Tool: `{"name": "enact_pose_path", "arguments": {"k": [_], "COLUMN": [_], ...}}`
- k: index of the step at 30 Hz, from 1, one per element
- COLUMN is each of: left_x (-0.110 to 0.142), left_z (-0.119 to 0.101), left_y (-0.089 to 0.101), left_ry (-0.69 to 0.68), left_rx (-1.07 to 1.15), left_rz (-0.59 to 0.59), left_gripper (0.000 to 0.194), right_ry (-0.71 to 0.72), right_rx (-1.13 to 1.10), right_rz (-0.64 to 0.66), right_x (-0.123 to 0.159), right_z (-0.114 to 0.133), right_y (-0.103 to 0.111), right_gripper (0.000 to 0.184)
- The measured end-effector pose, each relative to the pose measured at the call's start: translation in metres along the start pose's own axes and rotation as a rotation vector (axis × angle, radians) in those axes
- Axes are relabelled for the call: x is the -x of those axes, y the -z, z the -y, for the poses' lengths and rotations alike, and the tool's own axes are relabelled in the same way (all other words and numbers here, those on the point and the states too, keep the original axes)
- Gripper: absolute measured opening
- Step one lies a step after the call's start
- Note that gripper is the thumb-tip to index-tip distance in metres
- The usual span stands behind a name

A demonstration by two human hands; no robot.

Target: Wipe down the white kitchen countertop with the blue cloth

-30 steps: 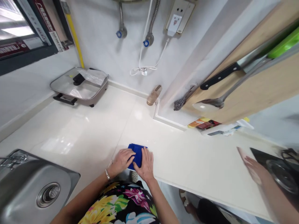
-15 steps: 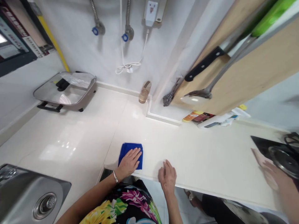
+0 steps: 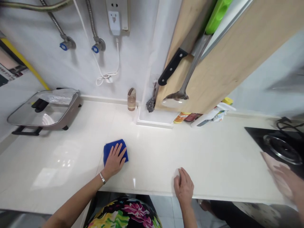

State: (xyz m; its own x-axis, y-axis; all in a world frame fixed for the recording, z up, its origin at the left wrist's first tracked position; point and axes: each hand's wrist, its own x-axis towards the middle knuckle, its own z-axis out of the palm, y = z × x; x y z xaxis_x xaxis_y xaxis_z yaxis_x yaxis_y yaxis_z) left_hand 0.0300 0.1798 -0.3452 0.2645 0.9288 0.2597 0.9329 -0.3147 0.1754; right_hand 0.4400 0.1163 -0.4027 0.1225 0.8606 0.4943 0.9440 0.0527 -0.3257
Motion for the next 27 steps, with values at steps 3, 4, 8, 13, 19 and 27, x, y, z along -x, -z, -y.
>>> {"name": "enact_pose_path", "arguments": {"k": [3, 4, 8, 13, 19, 27], "left_x": [0.001, -0.004, -0.044, -0.115, -0.191, -0.259], "left_z": [0.000, 0.002, 0.017, 0.045, 0.074, 0.088], "left_y": [0.002, 0.001, -0.008, -0.026, -0.046, -0.070], "left_ry": [-0.058, -0.065, -0.056, 0.011, -0.060, -0.080], "left_rx": [0.035, 0.050, 0.100, 0.135, 0.183, 0.233], "left_rz": [0.032, 0.038, 0.039, -0.033, -0.007, -0.046], "left_gripper": [0.053, 0.051, 0.044, 0.052, 0.042, 0.043], "right_ry": [-0.082, -0.093, -0.101, -0.084, -0.092, -0.054], "right_rx": [0.061, 0.067, 0.050, 0.026, 0.035, 0.040], "right_rz": [0.001, 0.004, 0.011, 0.030, 0.091, 0.062], "right_x": [-0.001, -0.001, 0.000, 0.001, 0.001, -0.002], "right_z": [0.002, 0.004, 0.007, -0.003, -0.011, -0.013], "right_y": [-0.001, -0.001, -0.002, -0.005, -0.006, -0.007], "right_gripper": [0.041, 0.042, 0.044, 0.049, 0.051, 0.057]}}
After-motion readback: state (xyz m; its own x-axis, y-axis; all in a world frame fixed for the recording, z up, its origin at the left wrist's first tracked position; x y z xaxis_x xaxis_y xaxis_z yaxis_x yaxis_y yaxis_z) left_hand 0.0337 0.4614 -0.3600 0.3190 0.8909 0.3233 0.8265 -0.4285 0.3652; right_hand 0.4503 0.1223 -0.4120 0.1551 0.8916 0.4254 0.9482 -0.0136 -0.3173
